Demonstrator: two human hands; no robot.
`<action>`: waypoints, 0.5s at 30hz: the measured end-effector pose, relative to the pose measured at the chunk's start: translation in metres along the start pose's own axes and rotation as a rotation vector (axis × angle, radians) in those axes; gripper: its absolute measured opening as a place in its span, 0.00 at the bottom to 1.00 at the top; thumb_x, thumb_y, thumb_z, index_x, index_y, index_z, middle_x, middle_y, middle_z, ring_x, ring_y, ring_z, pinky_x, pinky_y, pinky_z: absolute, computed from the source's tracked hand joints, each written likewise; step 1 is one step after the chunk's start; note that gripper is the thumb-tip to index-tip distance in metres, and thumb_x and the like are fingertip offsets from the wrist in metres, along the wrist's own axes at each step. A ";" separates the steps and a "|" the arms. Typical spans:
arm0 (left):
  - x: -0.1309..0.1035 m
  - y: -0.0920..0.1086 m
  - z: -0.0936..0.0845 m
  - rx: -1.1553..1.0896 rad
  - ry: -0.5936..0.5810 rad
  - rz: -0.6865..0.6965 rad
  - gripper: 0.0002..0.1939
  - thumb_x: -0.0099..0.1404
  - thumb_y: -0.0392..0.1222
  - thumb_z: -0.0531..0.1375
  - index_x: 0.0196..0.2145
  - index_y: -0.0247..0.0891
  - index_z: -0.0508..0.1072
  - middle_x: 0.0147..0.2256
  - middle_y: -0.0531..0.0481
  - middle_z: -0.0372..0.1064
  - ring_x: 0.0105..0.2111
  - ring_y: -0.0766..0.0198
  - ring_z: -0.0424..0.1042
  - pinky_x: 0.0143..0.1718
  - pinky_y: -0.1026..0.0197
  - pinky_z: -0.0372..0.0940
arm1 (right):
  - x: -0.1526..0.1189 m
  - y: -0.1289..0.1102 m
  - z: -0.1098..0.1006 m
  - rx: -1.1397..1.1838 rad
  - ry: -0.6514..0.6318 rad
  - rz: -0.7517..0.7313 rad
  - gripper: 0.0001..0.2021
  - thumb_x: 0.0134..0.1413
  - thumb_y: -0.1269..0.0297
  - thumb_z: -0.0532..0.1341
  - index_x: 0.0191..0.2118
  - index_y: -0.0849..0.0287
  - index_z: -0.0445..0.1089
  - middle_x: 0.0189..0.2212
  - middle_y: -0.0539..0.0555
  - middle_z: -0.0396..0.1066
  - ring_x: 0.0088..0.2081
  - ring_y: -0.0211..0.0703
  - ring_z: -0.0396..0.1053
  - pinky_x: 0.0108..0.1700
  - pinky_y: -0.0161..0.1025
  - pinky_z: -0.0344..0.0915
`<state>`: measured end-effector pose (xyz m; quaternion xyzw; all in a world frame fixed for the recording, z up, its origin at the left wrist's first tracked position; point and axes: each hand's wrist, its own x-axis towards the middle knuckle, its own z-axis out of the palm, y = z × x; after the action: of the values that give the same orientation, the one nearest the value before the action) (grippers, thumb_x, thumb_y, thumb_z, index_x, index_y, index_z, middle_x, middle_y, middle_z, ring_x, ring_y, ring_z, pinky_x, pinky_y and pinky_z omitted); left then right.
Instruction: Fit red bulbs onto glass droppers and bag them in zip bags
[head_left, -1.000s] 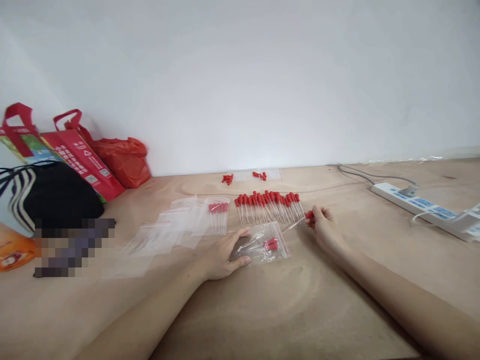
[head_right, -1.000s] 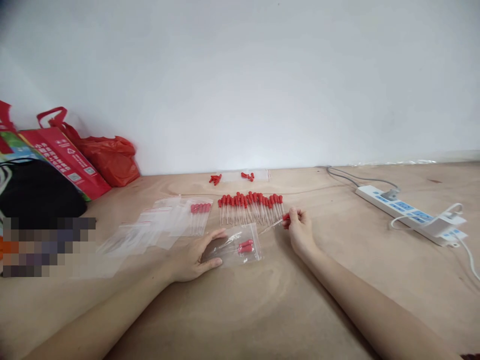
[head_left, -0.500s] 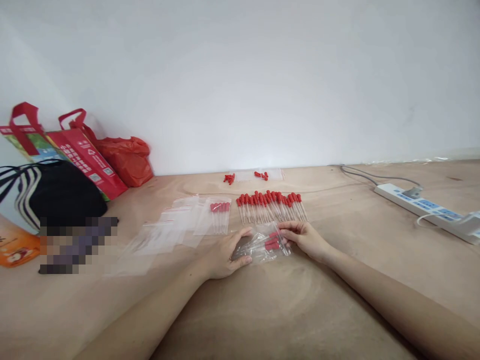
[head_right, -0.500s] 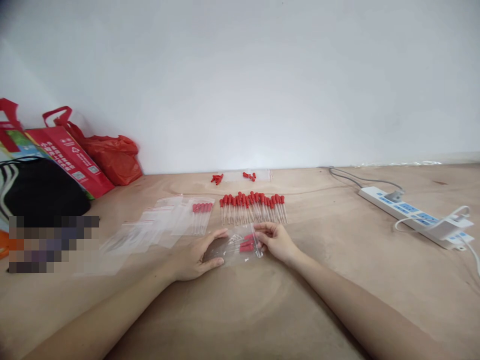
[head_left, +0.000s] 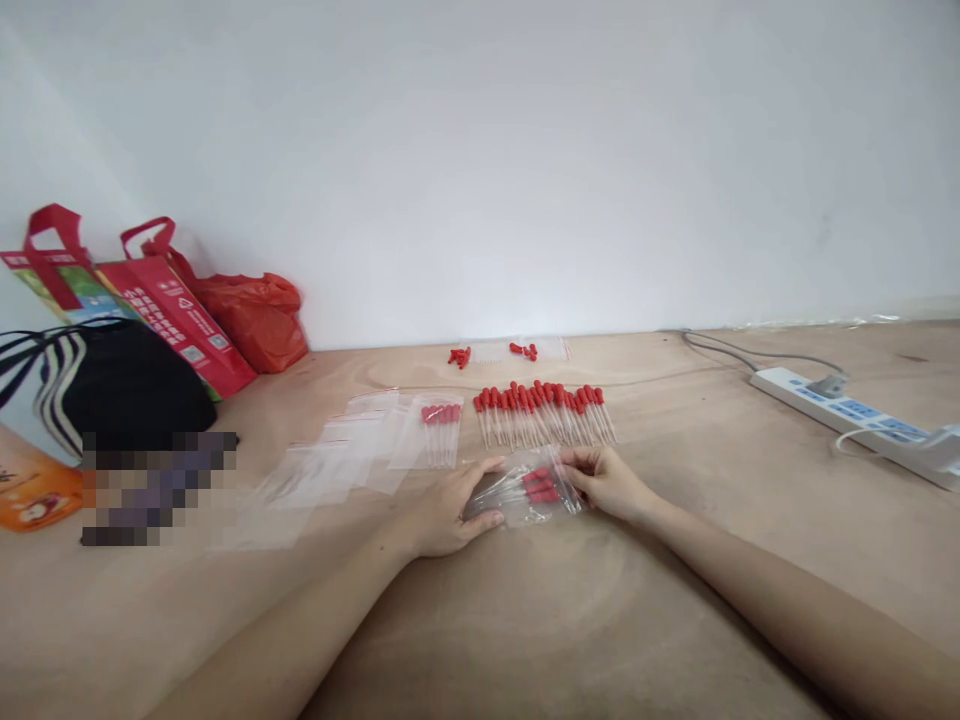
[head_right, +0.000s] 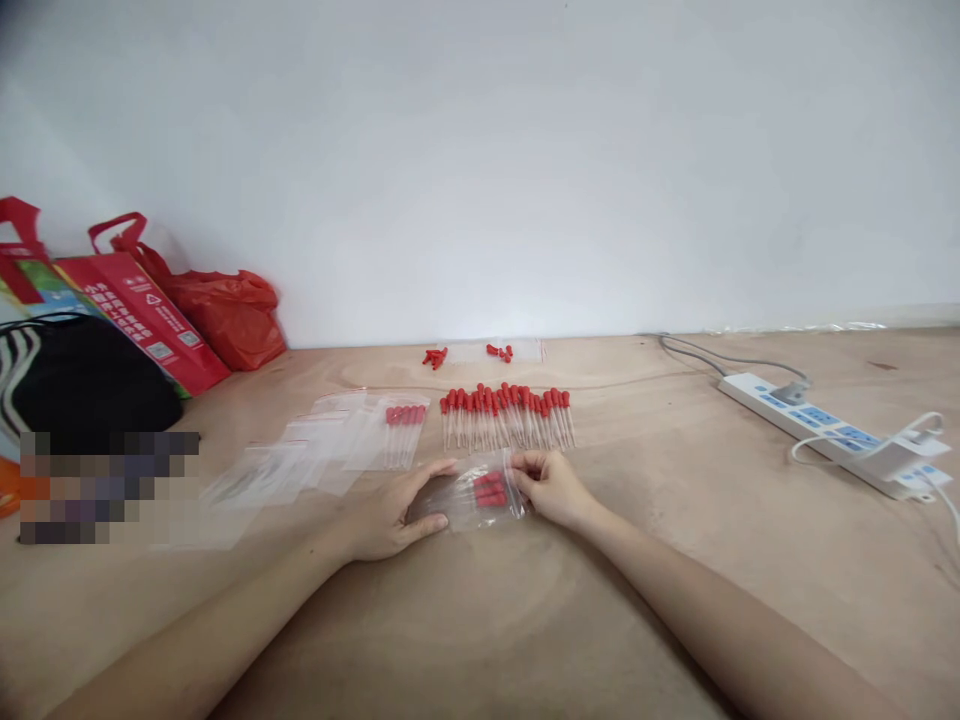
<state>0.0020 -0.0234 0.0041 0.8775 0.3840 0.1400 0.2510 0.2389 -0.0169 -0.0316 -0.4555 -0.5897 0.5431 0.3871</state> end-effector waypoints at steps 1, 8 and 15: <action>0.000 0.000 0.000 0.014 0.000 0.000 0.27 0.60 0.45 0.54 0.55 0.45 0.50 0.53 0.49 0.57 0.51 0.58 0.59 0.51 0.53 0.55 | 0.002 0.001 -0.004 -0.059 0.046 -0.002 0.16 0.41 0.53 0.60 0.31 0.62 0.71 0.22 0.52 0.70 0.19 0.35 0.64 0.19 0.32 0.59; 0.003 -0.004 0.002 0.048 -0.006 0.083 0.19 0.60 0.45 0.54 0.49 0.41 0.61 0.53 0.47 0.57 0.52 0.60 0.57 0.53 0.56 0.54 | 0.053 0.001 -0.077 -0.612 0.671 -0.103 0.13 0.46 0.59 0.54 0.31 0.63 0.71 0.26 0.55 0.71 0.27 0.39 0.66 0.29 0.35 0.60; 0.002 -0.004 0.002 0.046 0.000 0.090 0.19 0.60 0.45 0.55 0.49 0.41 0.61 0.53 0.48 0.58 0.52 0.60 0.58 0.52 0.56 0.54 | 0.093 -0.003 -0.099 -0.820 0.680 0.000 0.16 0.42 0.54 0.58 0.35 0.60 0.72 0.27 0.55 0.71 0.29 0.41 0.67 0.31 0.34 0.58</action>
<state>0.0016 -0.0197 0.0005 0.8995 0.3471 0.1424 0.2239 0.3060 0.1004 -0.0214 -0.7198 -0.5948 0.0897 0.3465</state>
